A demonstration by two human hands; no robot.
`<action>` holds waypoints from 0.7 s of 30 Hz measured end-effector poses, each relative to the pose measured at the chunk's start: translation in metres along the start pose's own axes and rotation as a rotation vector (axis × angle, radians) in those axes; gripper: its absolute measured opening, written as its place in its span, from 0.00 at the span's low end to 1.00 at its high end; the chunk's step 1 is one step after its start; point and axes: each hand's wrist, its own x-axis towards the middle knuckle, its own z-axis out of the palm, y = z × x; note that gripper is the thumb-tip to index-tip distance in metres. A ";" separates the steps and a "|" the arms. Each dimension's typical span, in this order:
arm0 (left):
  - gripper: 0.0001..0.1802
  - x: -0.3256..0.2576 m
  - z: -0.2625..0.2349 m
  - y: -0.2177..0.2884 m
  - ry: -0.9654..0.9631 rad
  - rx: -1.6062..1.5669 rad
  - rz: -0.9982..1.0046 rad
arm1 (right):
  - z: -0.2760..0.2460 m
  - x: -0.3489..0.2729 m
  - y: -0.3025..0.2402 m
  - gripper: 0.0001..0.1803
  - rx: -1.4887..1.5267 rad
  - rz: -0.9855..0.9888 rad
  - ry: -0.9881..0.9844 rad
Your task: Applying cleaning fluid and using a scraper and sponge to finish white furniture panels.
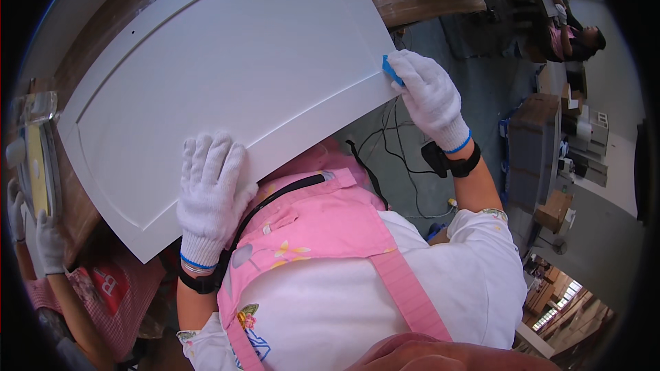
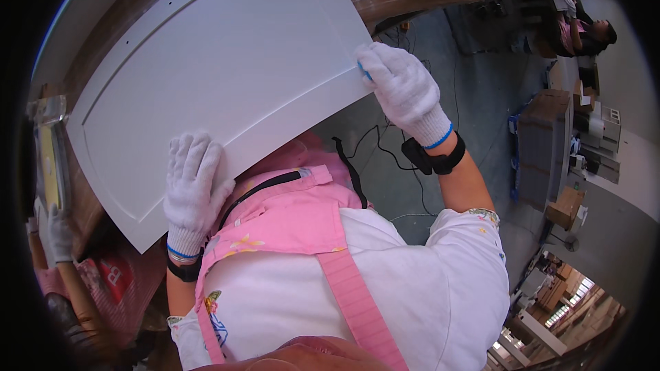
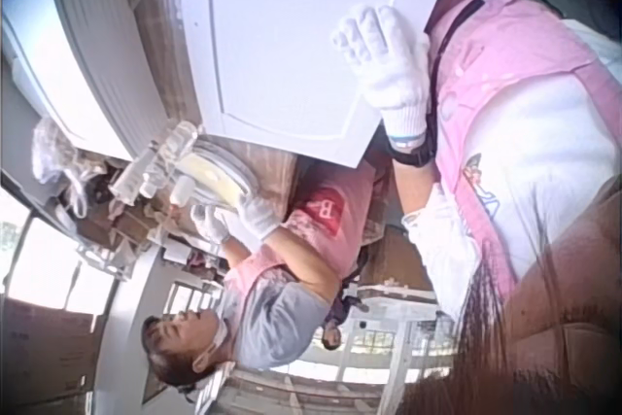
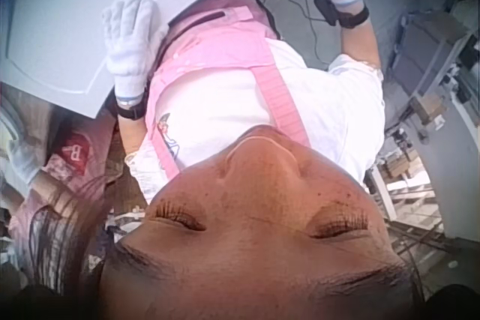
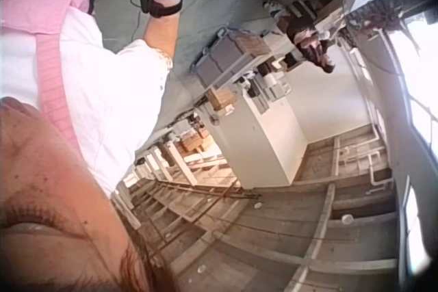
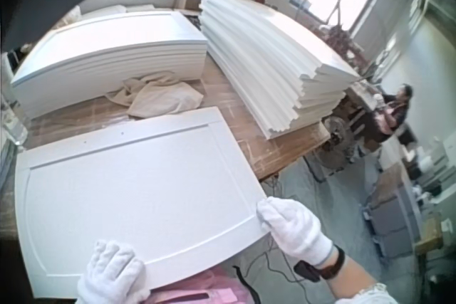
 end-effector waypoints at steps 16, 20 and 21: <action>0.38 0.000 -0.002 0.003 -0.014 0.006 -0.010 | -0.005 0.000 -0.002 0.24 0.023 -0.005 -0.021; 0.38 0.001 -0.002 0.002 -0.013 0.006 -0.006 | -0.004 -0.002 -0.001 0.25 0.007 0.002 -0.017; 0.38 0.001 -0.002 0.002 -0.015 0.006 -0.007 | -0.003 -0.003 0.000 0.25 0.007 0.003 -0.017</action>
